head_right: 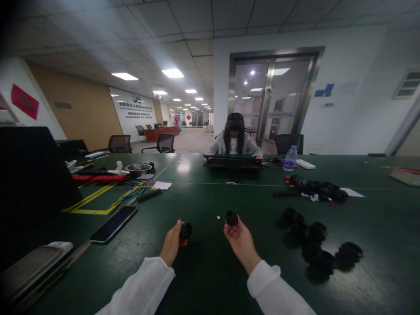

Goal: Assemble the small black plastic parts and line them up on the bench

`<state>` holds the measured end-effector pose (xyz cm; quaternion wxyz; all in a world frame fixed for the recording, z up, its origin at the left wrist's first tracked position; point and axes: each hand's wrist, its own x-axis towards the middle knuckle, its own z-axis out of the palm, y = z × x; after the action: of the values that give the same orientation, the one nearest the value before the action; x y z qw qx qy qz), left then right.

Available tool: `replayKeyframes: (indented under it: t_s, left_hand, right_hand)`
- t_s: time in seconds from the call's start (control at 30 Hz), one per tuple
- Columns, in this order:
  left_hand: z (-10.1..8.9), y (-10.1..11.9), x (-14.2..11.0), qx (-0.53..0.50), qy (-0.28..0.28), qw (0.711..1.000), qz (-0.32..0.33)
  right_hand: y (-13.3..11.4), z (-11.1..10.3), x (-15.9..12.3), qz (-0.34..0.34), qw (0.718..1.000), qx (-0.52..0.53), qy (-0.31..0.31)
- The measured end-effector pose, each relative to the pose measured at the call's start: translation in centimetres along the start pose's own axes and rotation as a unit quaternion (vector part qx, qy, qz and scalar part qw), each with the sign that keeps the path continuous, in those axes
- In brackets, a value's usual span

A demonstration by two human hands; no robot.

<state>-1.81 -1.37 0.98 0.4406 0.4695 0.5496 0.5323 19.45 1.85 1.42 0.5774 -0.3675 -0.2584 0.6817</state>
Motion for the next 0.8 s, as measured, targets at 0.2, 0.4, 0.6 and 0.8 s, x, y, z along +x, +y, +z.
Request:
replayKeyframes:
  t_s: [0.2,0.4,0.6,0.8]
  left_hand:
    - [0.1,-0.6,0.5,0.002,0.007,1.0,0.002]
    - [-0.1,-0.5,0.3,0.002,-0.003,1.0,0.009]
    - [-0.2,-0.6,0.4,0.01,-0.008,1.0,0.012]
    - [-0.2,-0.8,0.6,0.013,-0.006,1.0,0.015]
  right_hand:
    - [-2.6,-2.3,1.8,-0.12,0.989,-0.074,0.037]
    - [-7.0,-5.1,3.0,-0.191,0.956,-0.179,0.131]
    - [-12.2,-7.3,2.0,-0.265,0.8,-0.509,0.176]
    - [-13.8,-9.2,1.9,-0.131,0.485,-0.852,0.147]
